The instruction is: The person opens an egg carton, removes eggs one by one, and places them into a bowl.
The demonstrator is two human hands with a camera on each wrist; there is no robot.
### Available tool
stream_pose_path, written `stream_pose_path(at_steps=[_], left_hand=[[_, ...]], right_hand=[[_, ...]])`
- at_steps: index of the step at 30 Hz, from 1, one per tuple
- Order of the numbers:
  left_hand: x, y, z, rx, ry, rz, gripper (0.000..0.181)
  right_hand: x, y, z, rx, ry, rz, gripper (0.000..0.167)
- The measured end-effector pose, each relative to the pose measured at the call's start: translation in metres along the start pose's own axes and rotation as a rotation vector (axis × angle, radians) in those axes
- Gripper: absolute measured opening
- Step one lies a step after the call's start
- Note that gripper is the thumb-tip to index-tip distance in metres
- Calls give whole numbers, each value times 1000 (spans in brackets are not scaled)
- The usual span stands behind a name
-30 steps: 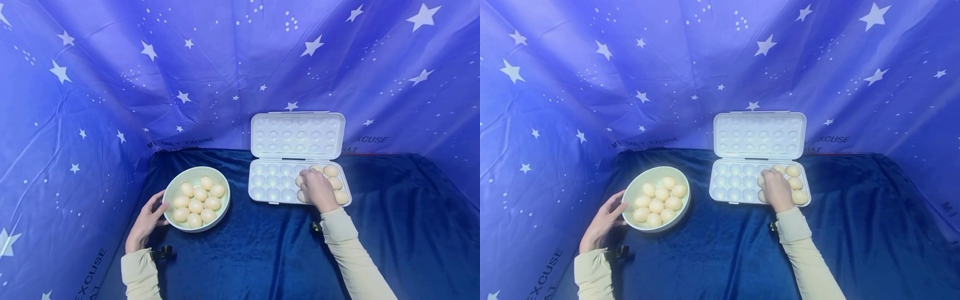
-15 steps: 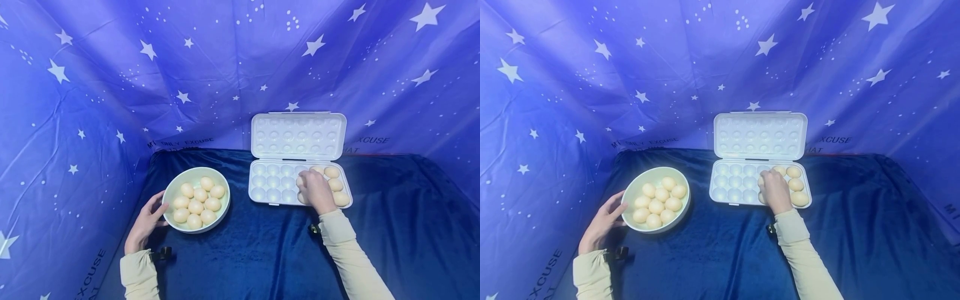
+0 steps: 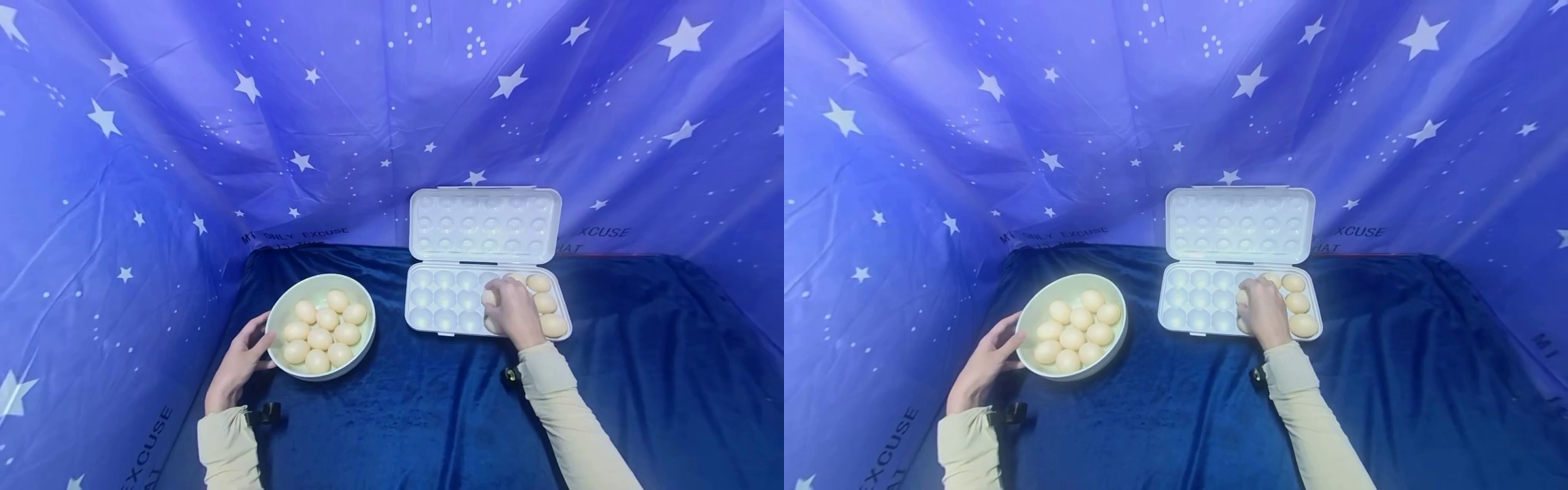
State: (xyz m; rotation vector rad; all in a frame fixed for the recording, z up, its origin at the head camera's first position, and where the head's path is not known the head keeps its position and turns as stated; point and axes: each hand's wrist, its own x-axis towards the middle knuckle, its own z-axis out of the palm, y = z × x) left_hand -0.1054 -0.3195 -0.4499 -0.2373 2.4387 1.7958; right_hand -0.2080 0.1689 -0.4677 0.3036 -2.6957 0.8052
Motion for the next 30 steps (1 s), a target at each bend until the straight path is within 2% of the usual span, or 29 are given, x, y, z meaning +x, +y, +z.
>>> stream_pose_path(at_steps=[9, 15, 23, 30], left_hand=[[6, 0, 1, -34, 17, 19, 53], [3, -2, 3, -33, 11, -2, 52], [2, 0, 2, -46, 8, -2, 53], [3, -1, 2, -36, 6, 8, 53]], right_hand=[[5, -3, 1, 6, 21, -26, 31], [1, -16, -7, 23, 59, -55, 32], [7, -59, -20, 93, 107, -136, 35], [8, -97, -8, 130, 67, -216, 33]])
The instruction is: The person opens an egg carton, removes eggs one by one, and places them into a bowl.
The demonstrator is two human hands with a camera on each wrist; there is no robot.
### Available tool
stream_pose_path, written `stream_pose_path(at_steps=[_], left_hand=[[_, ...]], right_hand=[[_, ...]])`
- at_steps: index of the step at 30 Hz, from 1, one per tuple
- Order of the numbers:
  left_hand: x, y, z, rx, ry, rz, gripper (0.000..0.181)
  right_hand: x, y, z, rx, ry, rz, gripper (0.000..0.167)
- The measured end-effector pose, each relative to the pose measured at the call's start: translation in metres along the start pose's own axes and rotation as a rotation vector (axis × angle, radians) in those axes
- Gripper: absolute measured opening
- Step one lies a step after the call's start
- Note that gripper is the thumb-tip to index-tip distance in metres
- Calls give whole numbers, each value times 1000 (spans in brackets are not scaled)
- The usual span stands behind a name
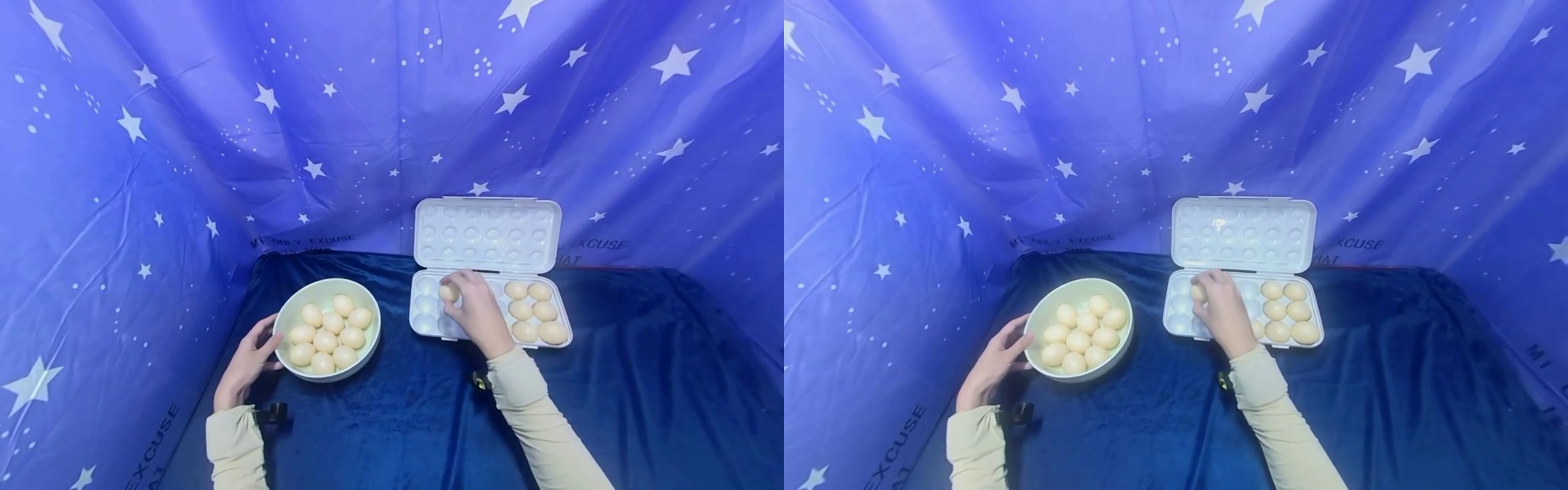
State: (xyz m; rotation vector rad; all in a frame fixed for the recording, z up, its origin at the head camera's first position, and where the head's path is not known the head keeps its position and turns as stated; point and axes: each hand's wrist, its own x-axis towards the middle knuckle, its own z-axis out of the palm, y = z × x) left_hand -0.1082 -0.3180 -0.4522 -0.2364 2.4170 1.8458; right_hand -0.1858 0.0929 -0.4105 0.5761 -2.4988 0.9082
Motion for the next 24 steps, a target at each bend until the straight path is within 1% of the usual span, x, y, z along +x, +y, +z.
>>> stream_pose_path(at_steps=[5, 14, 20, 24], left_hand=[[1, 0, 0, 9, 9, 17, 51], [1, 0, -1, 13, 10, 16, 53], [2, -2, -2, 19, 9, -7, 53], [2, -1, -2, 18, 10, -5, 54]], right_hand=[[6, -18, 16, 23, -15, -57, 35], [8, -46, 42, 48, -61, -145, 34], [9, -64, 58, 73, -113, -177, 34], [11, -75, 68, 101, -158, -204, 33]])
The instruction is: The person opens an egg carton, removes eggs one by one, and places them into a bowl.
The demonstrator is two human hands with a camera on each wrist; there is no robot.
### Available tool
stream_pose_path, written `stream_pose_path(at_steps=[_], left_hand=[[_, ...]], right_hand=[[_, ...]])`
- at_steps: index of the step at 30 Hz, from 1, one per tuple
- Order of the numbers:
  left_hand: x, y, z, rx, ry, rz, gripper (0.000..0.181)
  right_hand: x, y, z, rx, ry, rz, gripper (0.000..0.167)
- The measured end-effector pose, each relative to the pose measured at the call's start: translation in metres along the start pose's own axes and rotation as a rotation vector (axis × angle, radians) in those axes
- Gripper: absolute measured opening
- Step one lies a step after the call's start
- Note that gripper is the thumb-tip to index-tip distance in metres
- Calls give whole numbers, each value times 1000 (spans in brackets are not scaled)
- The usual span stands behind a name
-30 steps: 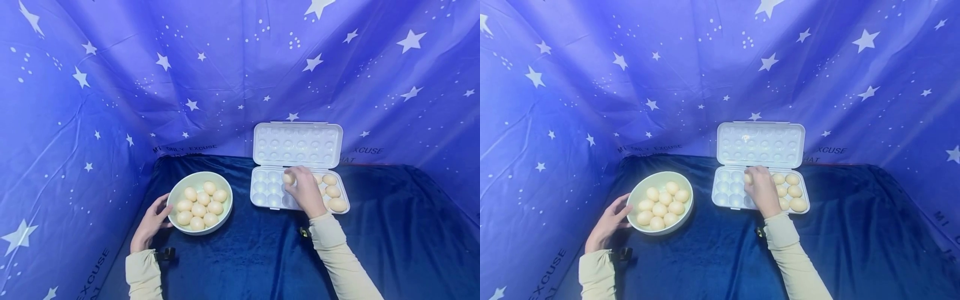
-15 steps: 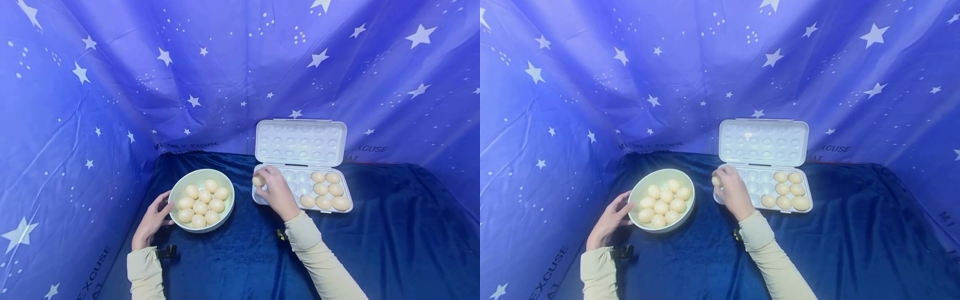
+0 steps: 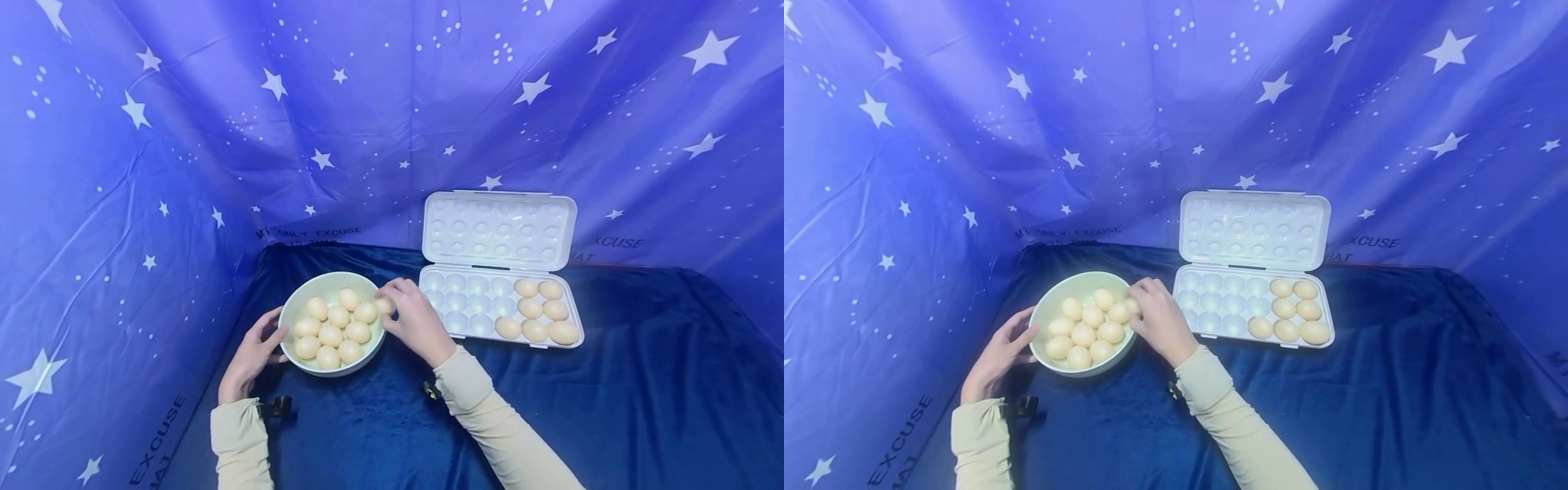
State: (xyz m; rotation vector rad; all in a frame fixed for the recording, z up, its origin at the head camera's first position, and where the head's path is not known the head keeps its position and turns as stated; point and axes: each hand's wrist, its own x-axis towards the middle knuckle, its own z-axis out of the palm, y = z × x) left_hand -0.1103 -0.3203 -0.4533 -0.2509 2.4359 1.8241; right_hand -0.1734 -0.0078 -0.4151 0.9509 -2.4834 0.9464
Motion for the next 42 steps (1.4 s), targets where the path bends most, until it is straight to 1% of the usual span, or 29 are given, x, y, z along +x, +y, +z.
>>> stream_pose_path(at_steps=[8, 14, 17, 27, 39, 42], left_hand=[[0, 3, 1, -6, -6, 4, 54], [1, 3, 1, -9, -7, 12, 53], [0, 3, 2, -14, -11, 12, 53], [-2, 5, 3, -26, -15, 3, 53], [0, 0, 0, -13, 1, 2, 52], [1, -2, 0, -14, 4, 3, 52]], right_hand=[[8, -8, 19, 11, -66, -3, 32], [13, -10, 33, 12, -142, 29, 29], [14, -9, 38, 21, -164, 39, 29], [16, -5, 49, 8, -170, 41, 26], [18, -5, 60, -33, -221, 13, 27], [18, -5, 60, -38, -218, 2, 28]])
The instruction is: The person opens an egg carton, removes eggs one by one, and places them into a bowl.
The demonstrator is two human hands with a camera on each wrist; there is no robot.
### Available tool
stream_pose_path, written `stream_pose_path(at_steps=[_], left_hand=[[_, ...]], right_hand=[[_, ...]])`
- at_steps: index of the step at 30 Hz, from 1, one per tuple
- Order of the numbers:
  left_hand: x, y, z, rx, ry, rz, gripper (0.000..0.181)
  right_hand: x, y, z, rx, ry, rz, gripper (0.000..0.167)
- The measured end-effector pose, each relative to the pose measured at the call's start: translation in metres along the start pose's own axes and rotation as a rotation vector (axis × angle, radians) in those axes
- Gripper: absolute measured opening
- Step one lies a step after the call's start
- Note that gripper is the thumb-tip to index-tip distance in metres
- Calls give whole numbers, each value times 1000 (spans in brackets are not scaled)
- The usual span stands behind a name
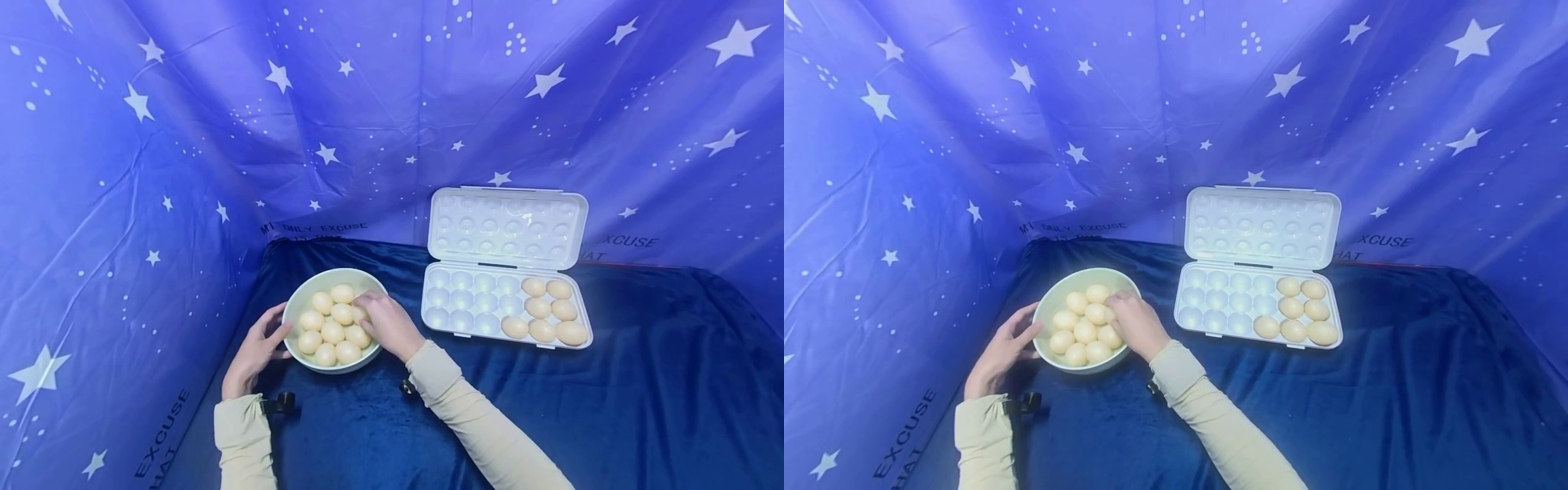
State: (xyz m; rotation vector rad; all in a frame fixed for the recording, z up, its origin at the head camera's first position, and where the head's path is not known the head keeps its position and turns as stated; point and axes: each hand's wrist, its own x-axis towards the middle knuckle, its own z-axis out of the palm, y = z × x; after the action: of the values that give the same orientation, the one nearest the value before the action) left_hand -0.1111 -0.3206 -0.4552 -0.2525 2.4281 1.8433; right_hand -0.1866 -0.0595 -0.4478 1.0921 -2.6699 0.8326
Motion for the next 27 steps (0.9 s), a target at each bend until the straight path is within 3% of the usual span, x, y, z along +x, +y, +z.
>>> stream_pose_path(at_steps=[9, 18, 27], left_hand=[[0, -2, 0, 6, -7, 34, 53], [-2, -2, -1, -3, -4, 8, 53], [-3, 3, 0, -4, -15, 2, 54]], right_hand=[[-8, 3, -16, 10, 33, 9, 30], [-21, 12, -38, 21, 122, -8, 25], [-44, 29, -71, -9, 206, 30, 26]])
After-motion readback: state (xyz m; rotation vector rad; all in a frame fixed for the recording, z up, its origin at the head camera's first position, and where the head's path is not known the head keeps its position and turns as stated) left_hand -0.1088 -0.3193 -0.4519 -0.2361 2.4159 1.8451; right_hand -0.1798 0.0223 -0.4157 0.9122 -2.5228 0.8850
